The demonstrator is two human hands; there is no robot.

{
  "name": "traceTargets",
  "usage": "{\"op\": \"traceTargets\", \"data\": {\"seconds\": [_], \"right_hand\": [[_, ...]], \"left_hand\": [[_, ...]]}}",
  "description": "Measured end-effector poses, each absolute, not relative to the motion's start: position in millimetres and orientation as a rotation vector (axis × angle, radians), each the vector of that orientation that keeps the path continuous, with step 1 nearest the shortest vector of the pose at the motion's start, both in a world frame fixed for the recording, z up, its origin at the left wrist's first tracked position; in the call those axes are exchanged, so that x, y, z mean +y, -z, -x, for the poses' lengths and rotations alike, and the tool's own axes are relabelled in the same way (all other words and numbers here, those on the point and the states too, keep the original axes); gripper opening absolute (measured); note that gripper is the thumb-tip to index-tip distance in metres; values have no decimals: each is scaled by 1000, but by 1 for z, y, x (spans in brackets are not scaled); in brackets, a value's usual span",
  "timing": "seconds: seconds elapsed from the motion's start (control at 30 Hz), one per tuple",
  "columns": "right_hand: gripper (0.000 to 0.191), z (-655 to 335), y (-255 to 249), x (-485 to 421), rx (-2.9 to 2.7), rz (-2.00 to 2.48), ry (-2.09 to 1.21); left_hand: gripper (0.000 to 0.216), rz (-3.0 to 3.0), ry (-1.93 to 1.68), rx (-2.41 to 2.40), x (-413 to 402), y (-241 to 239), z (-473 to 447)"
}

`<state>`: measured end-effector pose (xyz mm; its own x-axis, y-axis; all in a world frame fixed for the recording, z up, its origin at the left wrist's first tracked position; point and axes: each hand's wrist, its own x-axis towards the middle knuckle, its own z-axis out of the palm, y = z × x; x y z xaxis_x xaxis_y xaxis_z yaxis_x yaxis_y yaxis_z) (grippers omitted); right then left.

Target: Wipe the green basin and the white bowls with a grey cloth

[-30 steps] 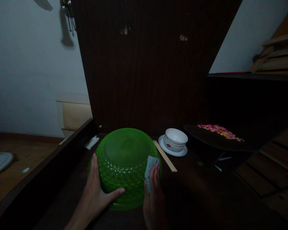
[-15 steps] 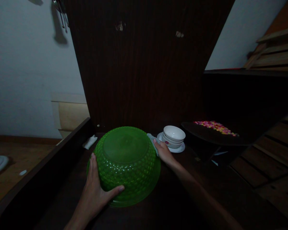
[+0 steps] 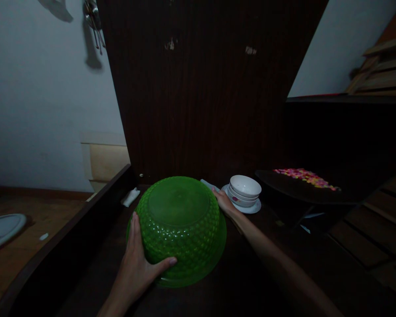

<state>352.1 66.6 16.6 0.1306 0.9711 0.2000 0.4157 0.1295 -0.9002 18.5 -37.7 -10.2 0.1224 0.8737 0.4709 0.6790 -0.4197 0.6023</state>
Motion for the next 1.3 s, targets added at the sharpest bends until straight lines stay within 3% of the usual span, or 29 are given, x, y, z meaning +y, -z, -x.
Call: {"op": "traceTargets", "data": {"seconds": [0.23,0.53,0.8,0.97,1.3], "right_hand": [[67,-360,-7,26,-1544,1415,-632],[40,-350,-2,-33,-1707,1451,-487],[50,-320,8,-79,-1703,1619,-435],[66,-301,40,-108,-1767,1658,-405],[49,-254,80,-133,-1706,1648,-435]], "left_hand": [[140,-2125,-1177,1559,-37,9,-19],[141,-2134,-1155,1544,-36,7,-18],[142,-2117,-1172,1540,-35,9,-18],[144,-2116,-1202,1525,-33,10,-18],[141,-2121,-1231,1513,-32,10,-19]]}}
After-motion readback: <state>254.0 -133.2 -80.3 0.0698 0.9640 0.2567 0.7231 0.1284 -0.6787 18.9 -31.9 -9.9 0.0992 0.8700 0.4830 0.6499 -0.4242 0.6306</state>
